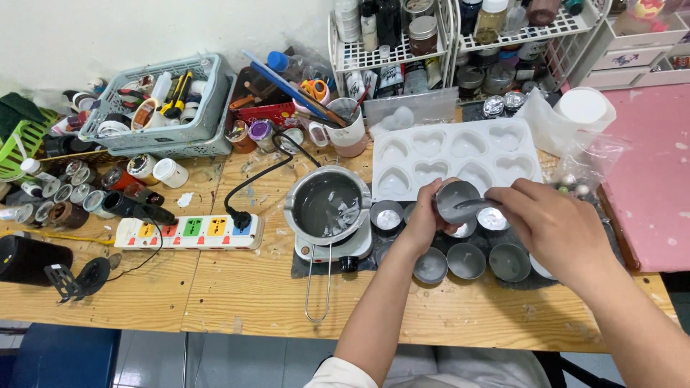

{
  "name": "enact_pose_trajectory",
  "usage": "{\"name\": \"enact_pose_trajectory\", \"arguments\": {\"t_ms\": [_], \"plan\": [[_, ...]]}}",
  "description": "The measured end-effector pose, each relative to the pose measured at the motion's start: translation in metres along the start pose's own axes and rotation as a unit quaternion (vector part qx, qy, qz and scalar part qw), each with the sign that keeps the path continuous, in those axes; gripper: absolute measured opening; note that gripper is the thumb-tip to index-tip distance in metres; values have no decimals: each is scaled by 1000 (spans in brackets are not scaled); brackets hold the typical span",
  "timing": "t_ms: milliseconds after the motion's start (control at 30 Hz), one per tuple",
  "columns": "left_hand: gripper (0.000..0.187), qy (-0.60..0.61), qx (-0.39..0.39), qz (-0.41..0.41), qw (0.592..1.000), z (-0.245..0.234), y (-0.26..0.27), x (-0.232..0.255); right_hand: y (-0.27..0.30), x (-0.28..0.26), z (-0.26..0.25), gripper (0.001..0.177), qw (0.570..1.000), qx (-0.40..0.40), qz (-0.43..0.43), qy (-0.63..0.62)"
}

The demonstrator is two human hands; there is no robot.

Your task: Placing small white wick-stabilizing discs into metal candle cups on a workbench.

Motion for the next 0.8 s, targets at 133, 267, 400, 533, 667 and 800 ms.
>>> {"name": "enact_pose_trajectory", "arguments": {"t_ms": [133, 267, 400, 533, 667, 800], "plan": [[55, -10, -7, -7, 1000, 16, 6, 14, -4, -7, 0, 28, 995, -26, -43, 89], [53, -79, 31, 10, 996, 18, 8, 20, -4, -14, 11, 40, 960, -64, -112, 248], [53, -129, 68, 23, 989, 24, 14, 24, -6, -17, 21, 16, 937, -95, -109, 317], [57, -124, 86, 59, 987, 12, 7, 12, -6, -17, 35, 17, 935, -66, -131, 323], [57, -73, 58, 139, 986, 7, 3, 6, -7, -17, 43, 12, 939, -68, -139, 307], [54, -13, 68, 153, 986, 9, 6, 7, -13, -15, 45, 10, 970, -160, -66, 170]]}}
Point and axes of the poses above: each hand's wrist, its own y-axis away from the middle knuckle, its own z-axis out of the palm, x = y × z, the point moved 4 cm from there along -y, towards the middle knuckle, and after that the axes turned 2 degrees about -z, right-handed, at the moved point
